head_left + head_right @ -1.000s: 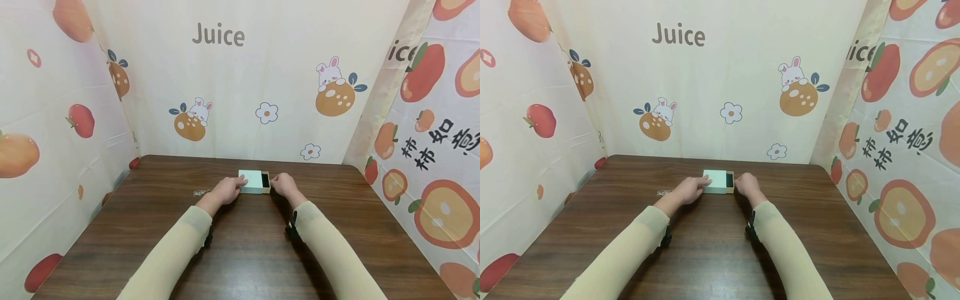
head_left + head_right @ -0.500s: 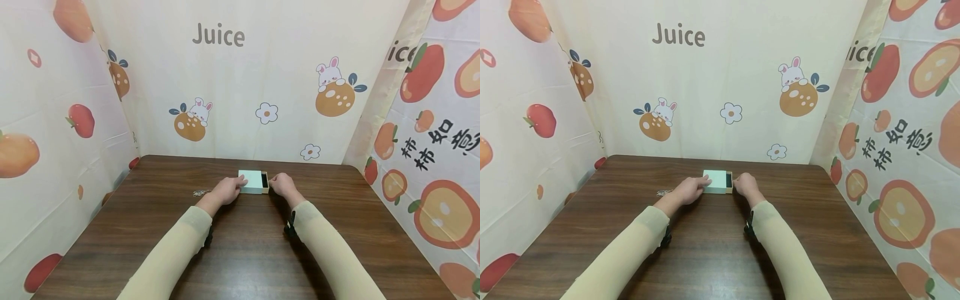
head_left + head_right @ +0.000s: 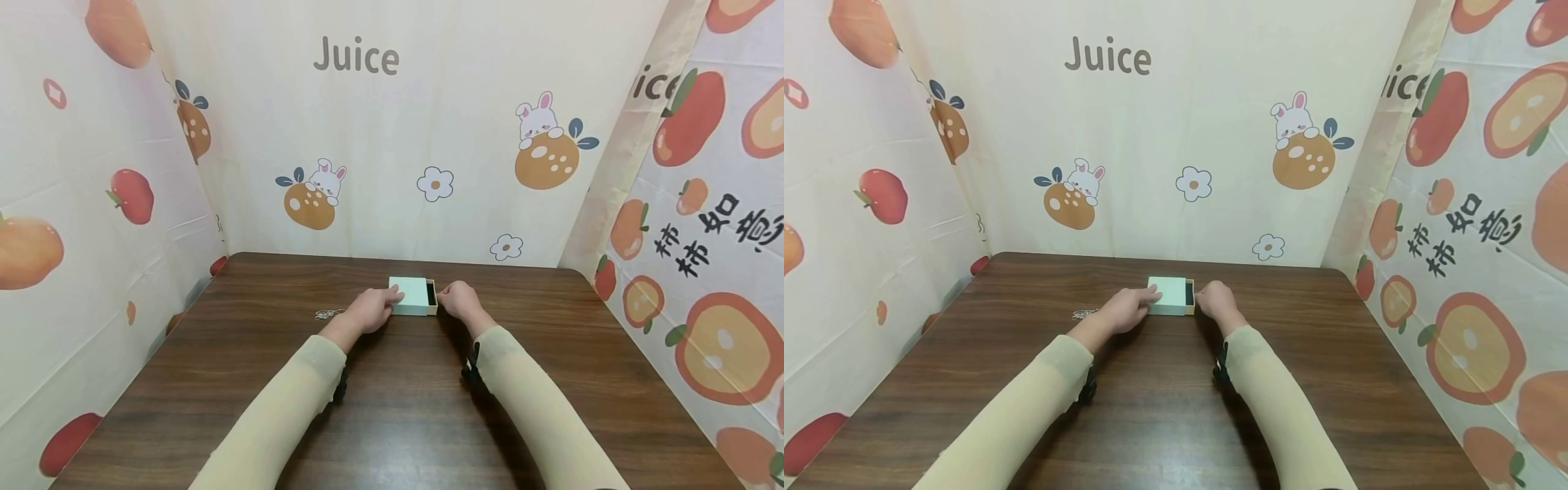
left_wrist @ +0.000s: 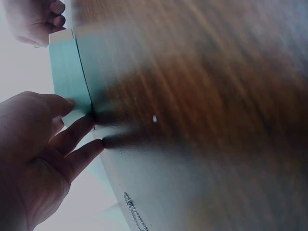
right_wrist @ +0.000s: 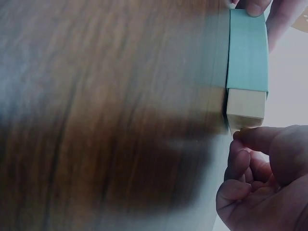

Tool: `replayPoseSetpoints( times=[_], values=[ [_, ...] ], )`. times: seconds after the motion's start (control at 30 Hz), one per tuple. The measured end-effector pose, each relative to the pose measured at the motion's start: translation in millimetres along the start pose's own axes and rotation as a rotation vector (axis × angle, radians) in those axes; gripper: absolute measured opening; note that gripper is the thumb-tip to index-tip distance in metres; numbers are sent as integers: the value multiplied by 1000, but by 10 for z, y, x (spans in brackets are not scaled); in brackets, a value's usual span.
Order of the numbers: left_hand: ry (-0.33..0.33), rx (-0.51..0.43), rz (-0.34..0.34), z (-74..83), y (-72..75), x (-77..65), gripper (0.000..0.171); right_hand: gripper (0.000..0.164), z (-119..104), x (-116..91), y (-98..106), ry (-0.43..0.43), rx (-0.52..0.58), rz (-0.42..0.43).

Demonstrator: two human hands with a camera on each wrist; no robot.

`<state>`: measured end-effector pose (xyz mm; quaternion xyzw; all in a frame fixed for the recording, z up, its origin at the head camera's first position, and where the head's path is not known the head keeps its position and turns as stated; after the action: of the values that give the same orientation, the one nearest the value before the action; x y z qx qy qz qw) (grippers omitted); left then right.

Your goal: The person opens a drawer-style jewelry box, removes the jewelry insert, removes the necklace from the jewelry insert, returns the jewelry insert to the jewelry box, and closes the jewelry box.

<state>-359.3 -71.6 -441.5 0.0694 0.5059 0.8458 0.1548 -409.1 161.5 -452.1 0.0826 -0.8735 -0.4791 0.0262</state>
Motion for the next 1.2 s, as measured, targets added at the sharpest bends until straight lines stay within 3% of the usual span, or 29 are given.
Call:
replayPoseSetpoints(
  times=[0.6,0.83,1.0,1.2],
  values=[
    [10,19,-18,-8,-10,49,52,58,-64,0,-2,13,-21,8],
    [5,23,-15,-5,-1,52,52,59,-79,45,-19,-18,-14,-19],
    [4,27,-14,3,3,41,51,59,169,318,-166,-11,7,-56],
    [8,34,-15,4,-5,42,52,59,496,657,-395,9,-19,-35]
  ],
)
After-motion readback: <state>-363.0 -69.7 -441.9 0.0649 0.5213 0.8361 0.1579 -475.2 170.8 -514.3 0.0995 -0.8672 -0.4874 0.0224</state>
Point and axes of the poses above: each hand's wrist, its own x-axis towards the middle knuckle, its own y-axis out of the back of the hand, z = x × y, the point moved 3 cm from there along x, towards the middle knuckle, and after that the axes turned 6 degrees about y, right-handed, at the moved point
